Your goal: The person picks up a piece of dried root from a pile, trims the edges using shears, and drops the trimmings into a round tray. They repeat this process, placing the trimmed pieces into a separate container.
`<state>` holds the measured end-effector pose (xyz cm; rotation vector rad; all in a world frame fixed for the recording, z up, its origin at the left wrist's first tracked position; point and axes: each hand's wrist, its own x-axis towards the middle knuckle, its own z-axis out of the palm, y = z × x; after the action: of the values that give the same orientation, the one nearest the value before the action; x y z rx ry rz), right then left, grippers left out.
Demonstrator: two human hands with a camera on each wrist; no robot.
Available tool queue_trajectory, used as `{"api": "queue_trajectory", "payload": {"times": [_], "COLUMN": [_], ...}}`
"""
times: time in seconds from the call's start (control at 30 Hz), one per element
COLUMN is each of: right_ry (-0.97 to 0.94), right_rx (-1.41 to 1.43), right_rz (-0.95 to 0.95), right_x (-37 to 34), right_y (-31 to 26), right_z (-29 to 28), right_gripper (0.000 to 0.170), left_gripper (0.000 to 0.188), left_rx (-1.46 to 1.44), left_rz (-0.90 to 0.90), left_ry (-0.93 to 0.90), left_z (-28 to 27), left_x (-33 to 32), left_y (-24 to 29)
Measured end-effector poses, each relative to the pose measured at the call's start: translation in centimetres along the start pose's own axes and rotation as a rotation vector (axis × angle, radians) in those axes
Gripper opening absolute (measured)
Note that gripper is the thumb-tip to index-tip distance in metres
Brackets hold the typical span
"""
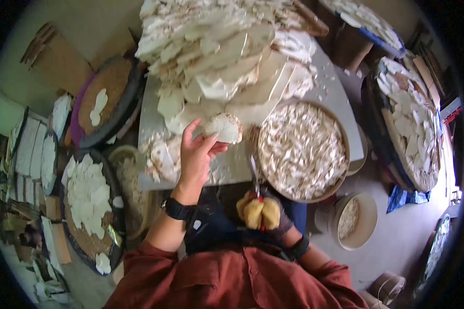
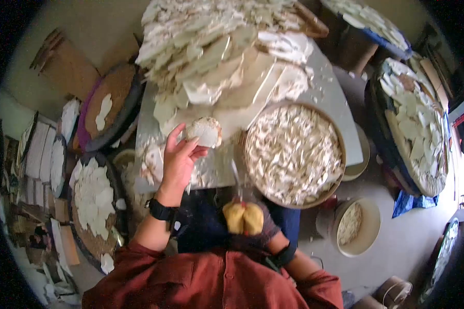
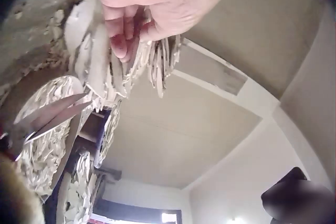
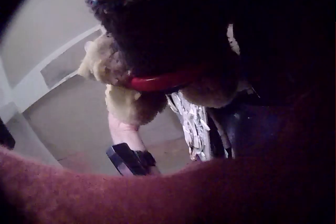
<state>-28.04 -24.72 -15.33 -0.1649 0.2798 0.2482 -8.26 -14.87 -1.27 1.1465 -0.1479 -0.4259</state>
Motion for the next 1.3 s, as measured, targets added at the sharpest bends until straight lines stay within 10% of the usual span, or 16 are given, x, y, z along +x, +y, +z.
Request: {"api": "queue_trajectory", "payload": {"times": [0.03,0.07,0.17,0.33,0.47,0.93,1.07,1.3], "right_ry": [0.093,0.157,-0.156,-0.382,-0.032,-0.012,-0.002,-0.11], "right_rx": [-0.296,0.029,-0.41,0.102,-1.053,-1.387,-1.068,0.207], "right_rz": [-0.211,-0.191,-0.275,-0.104,-0.423,-0.322,-0.426,0.017], "right_x": [-0.1,0.2,0.9,2.5,2.6,2.2,1.9,3.4], "right_y": [0.3,-0.1,-0.5,1.3,2.6,2.7,3.1,3.1], "right_z": [0.0,1.9,0.9,0.8,0.4,-1.2,0.7,-1.8], "right_gripper": [0.033,0.035,0.031,0.033,0.033,0.036,0.035,0.027], "left_gripper": [0.04,0.042,0.048,0.044,0.046,0.045,0.049,0.049], "left_rx": [-0.016,-0.033,-0.043,-0.014,0.031,0.142,0.161,0.277], "left_rz": [-0.032,-0.06,-0.041,0.051,0.046,-0.074,-0.111,-0.179], "left_ry": [0.023,0.042,0.073,0.164,0.179,0.092,0.065,-0.051], "left_z": [-0.4,-0.8,-2.1,-2.8,-3.2,-4.1,-5.0,-5.5], "left_x": [-1.0,-1.7,-3.6,-5.9,-7.1,-7.1,-6.9,-6.5], "left_y": [-0.7,-1.2,-3.1,-5.2,-6.4,-6.6,-6.6,-5.0]}}
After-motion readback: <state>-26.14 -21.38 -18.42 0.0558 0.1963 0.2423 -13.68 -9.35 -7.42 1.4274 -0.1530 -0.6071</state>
